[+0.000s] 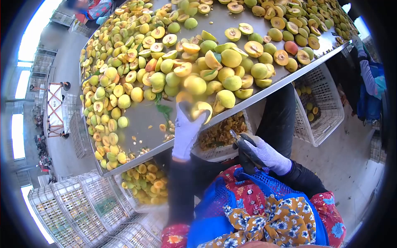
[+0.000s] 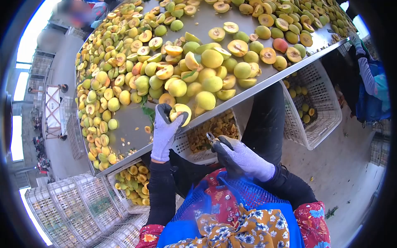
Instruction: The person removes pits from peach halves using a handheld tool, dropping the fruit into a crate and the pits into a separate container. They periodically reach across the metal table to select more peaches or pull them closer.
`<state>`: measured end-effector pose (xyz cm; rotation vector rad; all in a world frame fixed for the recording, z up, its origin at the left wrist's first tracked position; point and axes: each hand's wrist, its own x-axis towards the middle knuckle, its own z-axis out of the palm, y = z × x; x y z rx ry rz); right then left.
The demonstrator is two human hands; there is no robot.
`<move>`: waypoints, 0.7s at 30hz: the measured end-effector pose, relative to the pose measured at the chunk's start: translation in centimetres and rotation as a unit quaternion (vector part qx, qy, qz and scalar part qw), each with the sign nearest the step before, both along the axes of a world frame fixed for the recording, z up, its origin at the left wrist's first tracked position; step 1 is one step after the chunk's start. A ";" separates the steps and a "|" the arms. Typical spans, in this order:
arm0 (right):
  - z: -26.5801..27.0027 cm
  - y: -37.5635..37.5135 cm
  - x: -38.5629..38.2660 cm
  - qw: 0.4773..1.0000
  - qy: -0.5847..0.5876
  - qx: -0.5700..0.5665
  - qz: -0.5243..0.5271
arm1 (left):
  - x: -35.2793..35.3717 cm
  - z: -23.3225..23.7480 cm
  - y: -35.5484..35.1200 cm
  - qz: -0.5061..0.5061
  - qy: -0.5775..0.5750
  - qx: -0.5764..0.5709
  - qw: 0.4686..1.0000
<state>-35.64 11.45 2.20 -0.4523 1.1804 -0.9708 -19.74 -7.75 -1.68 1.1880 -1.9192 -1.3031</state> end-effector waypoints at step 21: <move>1.2 0.2 3.4 0.829 0.512 -0.207 0.089 | 0.1 2.5 10.0 0.037 0.103 0.091 0.990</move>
